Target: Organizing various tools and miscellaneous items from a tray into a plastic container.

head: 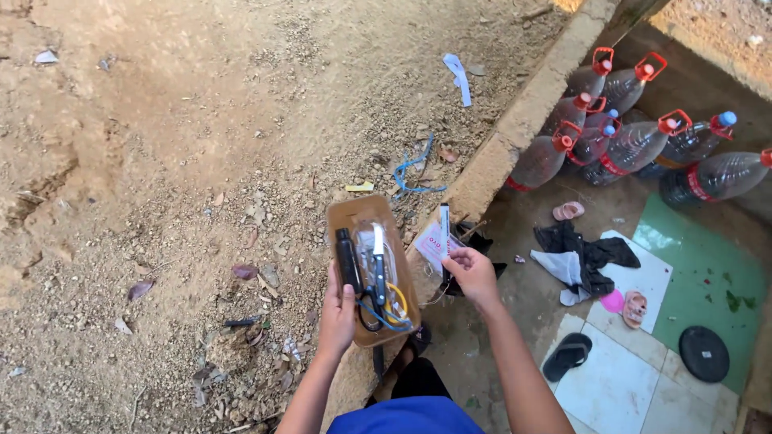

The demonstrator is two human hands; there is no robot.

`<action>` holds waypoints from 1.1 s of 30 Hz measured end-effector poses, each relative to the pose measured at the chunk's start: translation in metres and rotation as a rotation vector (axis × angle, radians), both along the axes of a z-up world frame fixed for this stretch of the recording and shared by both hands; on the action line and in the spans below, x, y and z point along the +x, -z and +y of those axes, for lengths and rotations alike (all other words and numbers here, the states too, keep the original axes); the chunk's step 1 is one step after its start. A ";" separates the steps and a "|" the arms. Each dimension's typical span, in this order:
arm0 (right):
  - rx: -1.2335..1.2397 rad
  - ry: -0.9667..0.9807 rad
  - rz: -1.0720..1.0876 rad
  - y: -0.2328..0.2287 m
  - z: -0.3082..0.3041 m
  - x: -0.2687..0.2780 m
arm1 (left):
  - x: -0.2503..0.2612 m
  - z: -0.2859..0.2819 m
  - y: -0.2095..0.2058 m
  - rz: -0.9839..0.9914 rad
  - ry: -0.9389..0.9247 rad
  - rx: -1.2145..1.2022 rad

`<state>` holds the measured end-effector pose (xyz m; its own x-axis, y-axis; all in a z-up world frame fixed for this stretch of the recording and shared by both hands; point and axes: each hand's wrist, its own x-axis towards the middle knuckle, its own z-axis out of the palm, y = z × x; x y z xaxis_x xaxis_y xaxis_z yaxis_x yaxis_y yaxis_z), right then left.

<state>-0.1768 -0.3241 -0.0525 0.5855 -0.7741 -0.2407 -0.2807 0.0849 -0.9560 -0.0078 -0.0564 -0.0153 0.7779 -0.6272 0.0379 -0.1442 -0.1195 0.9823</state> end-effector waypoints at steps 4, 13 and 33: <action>-0.107 0.059 0.216 0.061 0.017 -0.008 | 0.016 0.009 -0.013 0.513 -0.076 0.277; -0.357 -0.055 0.586 0.083 0.075 0.014 | 0.024 0.017 -0.021 0.285 -0.059 0.037; -0.396 -0.016 0.684 0.059 0.076 0.014 | 0.022 0.007 -0.047 0.408 -0.025 0.189</action>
